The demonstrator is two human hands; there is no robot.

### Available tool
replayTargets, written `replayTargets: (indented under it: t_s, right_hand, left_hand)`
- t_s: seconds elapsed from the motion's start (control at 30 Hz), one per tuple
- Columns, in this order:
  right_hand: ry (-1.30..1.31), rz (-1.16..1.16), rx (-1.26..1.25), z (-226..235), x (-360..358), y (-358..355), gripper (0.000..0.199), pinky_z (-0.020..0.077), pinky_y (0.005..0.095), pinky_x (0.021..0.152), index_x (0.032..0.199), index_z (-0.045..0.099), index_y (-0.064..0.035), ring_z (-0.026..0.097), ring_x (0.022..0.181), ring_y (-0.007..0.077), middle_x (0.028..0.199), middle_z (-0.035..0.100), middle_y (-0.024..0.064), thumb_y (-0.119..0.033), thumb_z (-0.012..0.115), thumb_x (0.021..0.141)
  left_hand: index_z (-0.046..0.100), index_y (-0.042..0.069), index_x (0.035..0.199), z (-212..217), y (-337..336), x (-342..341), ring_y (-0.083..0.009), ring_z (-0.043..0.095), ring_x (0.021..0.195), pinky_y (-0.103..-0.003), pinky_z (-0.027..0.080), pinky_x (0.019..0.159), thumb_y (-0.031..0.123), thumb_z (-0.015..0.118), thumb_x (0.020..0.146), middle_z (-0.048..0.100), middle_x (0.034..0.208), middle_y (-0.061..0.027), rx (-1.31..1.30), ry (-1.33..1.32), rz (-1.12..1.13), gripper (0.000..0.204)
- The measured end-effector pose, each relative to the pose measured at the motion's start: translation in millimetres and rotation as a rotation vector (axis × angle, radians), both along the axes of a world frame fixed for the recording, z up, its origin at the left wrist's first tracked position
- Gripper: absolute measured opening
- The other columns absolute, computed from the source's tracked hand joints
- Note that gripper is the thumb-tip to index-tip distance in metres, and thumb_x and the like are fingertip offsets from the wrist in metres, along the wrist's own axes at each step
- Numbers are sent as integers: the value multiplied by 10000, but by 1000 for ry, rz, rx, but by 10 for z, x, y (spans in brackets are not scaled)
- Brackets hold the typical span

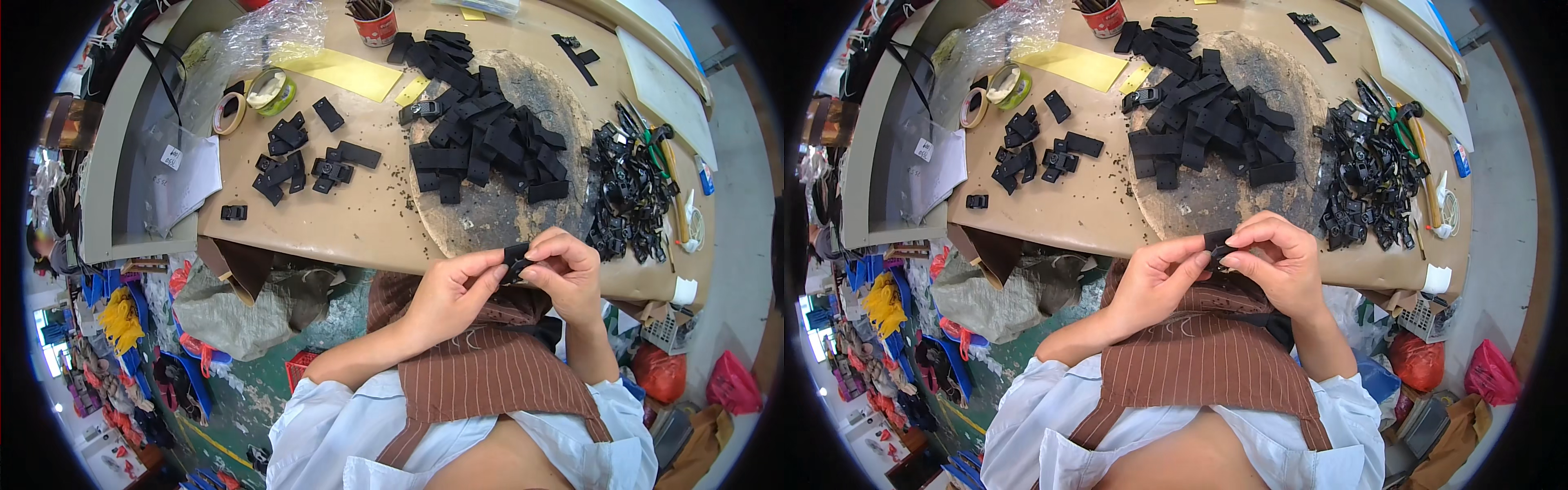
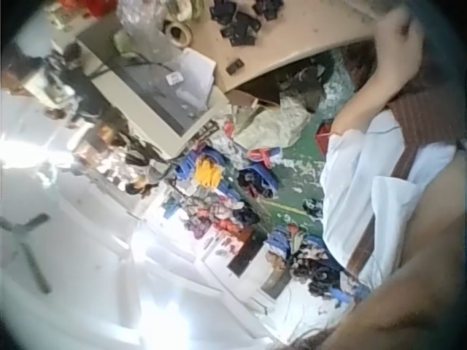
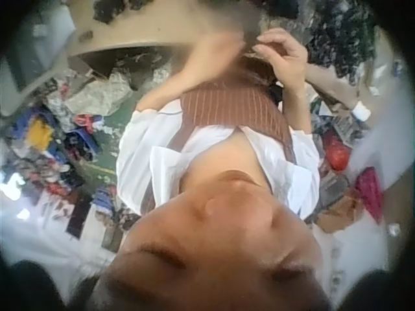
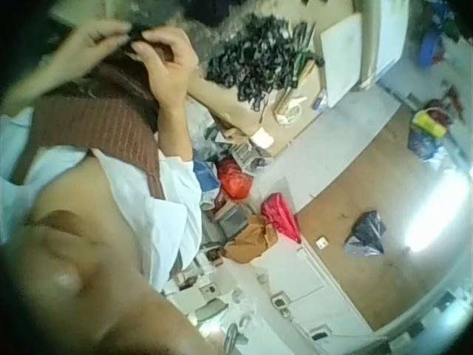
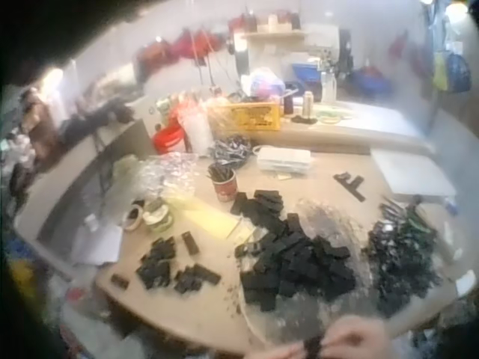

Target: The person repeatedly picks up black plastic buckles and fabric straps from a table, inserts the strap into the buckle, and places the assembled unit on the table. The process is continuous and repetitive, with the person handling items one at a time.

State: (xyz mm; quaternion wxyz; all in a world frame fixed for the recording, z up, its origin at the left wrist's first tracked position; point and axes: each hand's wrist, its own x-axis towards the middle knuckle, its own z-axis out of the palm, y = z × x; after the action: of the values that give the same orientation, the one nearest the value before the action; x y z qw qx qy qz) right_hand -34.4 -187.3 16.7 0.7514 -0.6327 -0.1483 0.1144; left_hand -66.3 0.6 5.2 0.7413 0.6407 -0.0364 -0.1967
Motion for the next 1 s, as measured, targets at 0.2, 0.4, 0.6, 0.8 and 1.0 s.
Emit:
replayTargets:
  t_s: [0.2,0.4,0.6,0.8,1.0]
  right_hand:
    - [173,-15,67,82,-3,21,189,458,226,746,917,611,19,537,835,110,900,536,60,93,650,748]
    - [67,109,-82,121,93,15,242,443,213,737,1026,567,1,516,831,85,939,509,34,39,627,794]
    - [219,176,-9,15,155,-51,286,452,214,706,1082,530,-2,533,787,78,892,535,16,5,625,813]
    - [539,37,232,-111,197,-41,227,471,224,673,1040,534,-1,547,740,85,875,564,25,-79,620,845]
    - [523,-54,336,-191,135,36,199,480,231,650,1015,549,-10,554,712,84,881,572,34,-95,620,850]
  left_hand:
    - [604,-5,1105,30,-29,-13,-101,619,706,-236,490,603,53,591,855,665,850,-121,114,-170,66,257]
    - [589,-9,1129,-20,-39,16,-149,651,810,-285,515,656,24,620,822,669,924,-118,279,-365,90,310]
    - [603,-22,1054,41,32,169,-136,647,792,-266,515,663,20,631,815,669,923,-93,413,-479,-70,245]
    - [577,-5,1062,14,136,315,-63,586,783,-213,493,715,29,600,848,629,919,-54,-175,182,59,217]
    - [577,0,1056,-136,148,231,-76,588,824,-214,501,732,40,632,831,608,912,-26,-565,392,229,234]
